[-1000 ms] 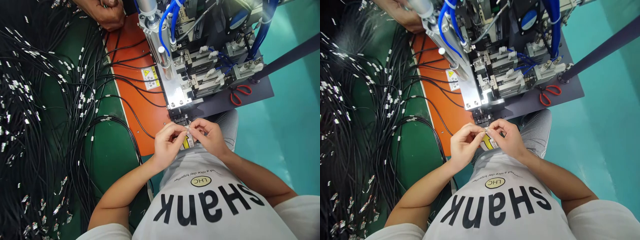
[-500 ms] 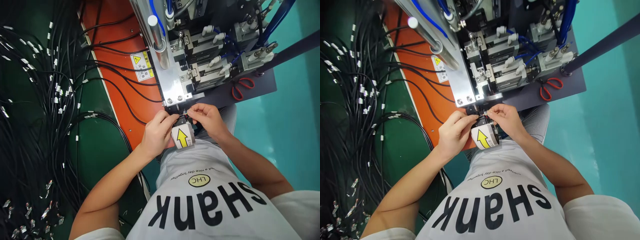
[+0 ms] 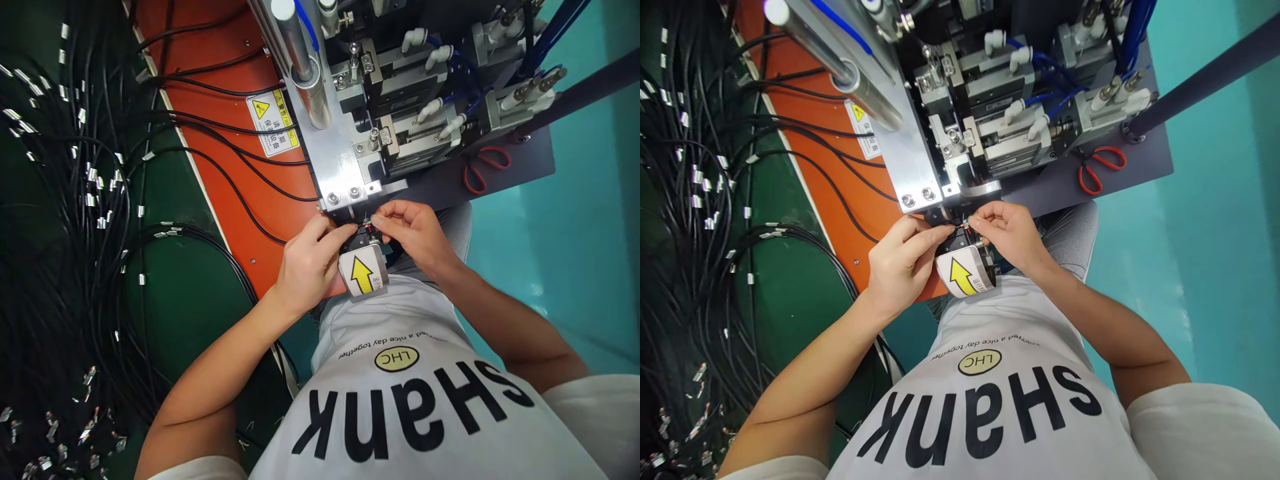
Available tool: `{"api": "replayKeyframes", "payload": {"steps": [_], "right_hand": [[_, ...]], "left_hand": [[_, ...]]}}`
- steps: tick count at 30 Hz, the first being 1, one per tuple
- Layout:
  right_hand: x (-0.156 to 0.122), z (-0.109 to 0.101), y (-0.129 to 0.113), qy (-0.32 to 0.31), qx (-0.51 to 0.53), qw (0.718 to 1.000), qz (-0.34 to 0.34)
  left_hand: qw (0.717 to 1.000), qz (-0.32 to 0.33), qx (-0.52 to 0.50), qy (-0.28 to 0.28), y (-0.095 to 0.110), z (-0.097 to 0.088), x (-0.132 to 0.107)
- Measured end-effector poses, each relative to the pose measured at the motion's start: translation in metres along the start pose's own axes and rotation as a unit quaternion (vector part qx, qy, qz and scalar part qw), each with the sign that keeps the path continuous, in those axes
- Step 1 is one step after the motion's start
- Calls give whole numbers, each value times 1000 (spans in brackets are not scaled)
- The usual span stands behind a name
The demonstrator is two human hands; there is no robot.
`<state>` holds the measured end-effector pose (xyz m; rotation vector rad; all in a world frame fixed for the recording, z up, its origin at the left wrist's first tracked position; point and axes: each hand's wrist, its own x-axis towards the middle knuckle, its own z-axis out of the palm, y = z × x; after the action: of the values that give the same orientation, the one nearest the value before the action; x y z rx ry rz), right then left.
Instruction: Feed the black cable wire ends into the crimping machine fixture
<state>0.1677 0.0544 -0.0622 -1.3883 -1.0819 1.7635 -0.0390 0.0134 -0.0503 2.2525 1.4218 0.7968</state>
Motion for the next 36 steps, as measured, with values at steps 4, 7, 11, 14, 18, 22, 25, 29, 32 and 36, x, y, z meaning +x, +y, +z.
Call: {"api": "replayKeyframes", "payload": {"steps": [4,7,11,14,18,22,25,29,32,36], "right_hand": [[-1,0,2,1,-4,1000,-12],[-1,0,4,2,-12,1000,-28],[0,0,5,5,-22,999,-31],[0,1,4,7,-23,999,-27],[0,2,5,15,-39,999,-33],[0,3,6,18,-47,998,-41],[0,5,6,17,-43,999,-26],[2,5,4,11,-26,1000,0],[0,4,3,-3,-23,1000,6],[-5,2,3,28,-74,996,-40]], "left_hand": [[1000,5,10,-6,0,0,0],[1000,8,20,-8,1,1,0],[999,15,44,-21,1,1,1],[998,24,55,-24,0,1,1],[997,31,61,-20,0,1,3],[998,30,55,-21,0,1,4],[999,20,38,-26,-1,1,3],[998,24,39,-35,-1,1,3],[998,35,42,-33,-2,0,4],[998,33,39,-30,-3,0,3]]}}
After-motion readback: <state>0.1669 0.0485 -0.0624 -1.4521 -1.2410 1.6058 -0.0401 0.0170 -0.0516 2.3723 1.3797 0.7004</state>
